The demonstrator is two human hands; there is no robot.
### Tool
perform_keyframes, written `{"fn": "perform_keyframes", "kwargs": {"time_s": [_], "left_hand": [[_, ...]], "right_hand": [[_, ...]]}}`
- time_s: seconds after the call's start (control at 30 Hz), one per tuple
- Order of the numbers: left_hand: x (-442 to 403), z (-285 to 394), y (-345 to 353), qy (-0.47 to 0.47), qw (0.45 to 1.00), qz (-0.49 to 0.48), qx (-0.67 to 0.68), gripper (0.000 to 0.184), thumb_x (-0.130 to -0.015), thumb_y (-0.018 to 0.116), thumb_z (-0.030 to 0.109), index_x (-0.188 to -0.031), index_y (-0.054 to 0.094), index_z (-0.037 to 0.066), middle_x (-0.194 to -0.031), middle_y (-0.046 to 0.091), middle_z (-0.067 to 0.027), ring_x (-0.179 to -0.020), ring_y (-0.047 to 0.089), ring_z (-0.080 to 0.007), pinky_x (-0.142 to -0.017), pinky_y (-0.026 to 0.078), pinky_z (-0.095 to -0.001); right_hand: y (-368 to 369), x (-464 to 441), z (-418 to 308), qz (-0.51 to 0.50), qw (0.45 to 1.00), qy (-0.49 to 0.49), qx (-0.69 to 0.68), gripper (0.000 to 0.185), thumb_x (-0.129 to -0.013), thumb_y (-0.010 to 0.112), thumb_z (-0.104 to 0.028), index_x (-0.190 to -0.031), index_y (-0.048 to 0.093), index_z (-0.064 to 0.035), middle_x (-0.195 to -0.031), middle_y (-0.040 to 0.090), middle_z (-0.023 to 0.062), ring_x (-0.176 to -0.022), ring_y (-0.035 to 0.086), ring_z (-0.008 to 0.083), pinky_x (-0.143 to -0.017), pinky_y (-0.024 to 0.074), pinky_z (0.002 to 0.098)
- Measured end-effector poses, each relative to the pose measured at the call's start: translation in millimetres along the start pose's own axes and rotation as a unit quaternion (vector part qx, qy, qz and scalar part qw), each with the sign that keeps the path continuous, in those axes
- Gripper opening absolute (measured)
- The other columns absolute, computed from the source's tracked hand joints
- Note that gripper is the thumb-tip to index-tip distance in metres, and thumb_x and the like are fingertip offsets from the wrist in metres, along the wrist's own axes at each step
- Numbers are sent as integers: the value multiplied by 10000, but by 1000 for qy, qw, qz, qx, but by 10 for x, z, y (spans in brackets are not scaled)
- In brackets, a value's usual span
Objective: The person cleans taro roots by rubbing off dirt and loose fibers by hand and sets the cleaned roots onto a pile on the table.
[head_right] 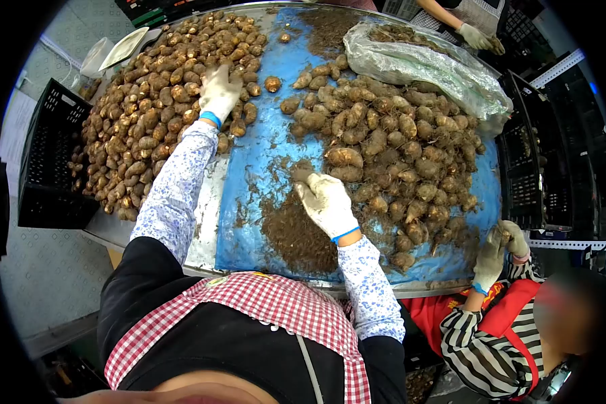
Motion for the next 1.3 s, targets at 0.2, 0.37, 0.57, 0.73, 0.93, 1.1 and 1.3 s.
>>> {"fn": "perform_keyframes", "kwargs": {"time_s": [0.2,0.37,0.57,0.73,0.93,1.1,1.3], "left_hand": [[226,378,817,404,843,-199,-293,525,-820,608,69,-1336,536,133,-1415,456,-171,-1318,429,-314,-1130,315,-536],[-295,372,811,176,815,-301,-463,531,-874,544,70,-1397,502,159,-1573,303,-90,-1471,223,-299,-1177,149,-602],[-937,42,1019,69,854,-199,-475,462,-945,475,126,-1405,509,115,-1513,409,-112,-1430,306,-320,-1147,193,-623],[-923,686,1590,125,957,-252,-66,468,-976,508,337,-1405,498,148,-1405,528,-109,-1288,500,-289,-1087,395,-429],[-1260,1167,2129,162,938,-307,-2,643,-943,470,564,-1412,480,124,-1398,531,-147,-1299,489,-328,-1103,368,-413],[-1117,1190,2689,195,947,-246,-67,599,-922,583,432,-1403,479,92,-1343,572,-168,-1239,540,-327,-1065,401,-425],[-918,784,2141,135,845,-490,164,483,-979,541,327,-1379,493,60,-1300,602,-165,-1170,596,-279,-996,460,-400]], "right_hand": [[75,-72,27,-18,996,-82,-2,171,-867,648,-165,-957,686,-25,-801,663,170,-770,643,357,-697,513,433],[-60,59,226,-63,992,-91,62,166,-866,656,-203,-898,679,-42,-759,646,168,-754,639,356,-691,504,447],[-129,194,295,-73,997,-16,30,185,-878,648,-155,-990,685,-14,-774,642,175,-772,629,355,-716,491,445],[-38,130,201,-39,998,-59,6,201,-863,662,-185,-1005,688,-45,-781,658,155,-774,635,342,-707,497,443],[-201,169,173,-19,999,-29,5,188,-858,663,-192,-995,693,-67,-760,660,144,-759,640,331,-695,500,442],[-186,223,294,-2,1000,3,-9,191,-850,670,-174,-1001,690,-59,-765,659,148,-757,635,342,-693,496,443],[-53,311,284,50,997,-41,-39,189,-839,688,-155,-1002,690,-59,-752,644,136,-729,626,335,-683,491,429]]}}
Point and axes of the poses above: each hand's wrist, its own x-axis away from the middle knuckle, its own y-axis out of the palm, z = x × y, the point moved 2 cm from there along -x, towards the middle knuckle
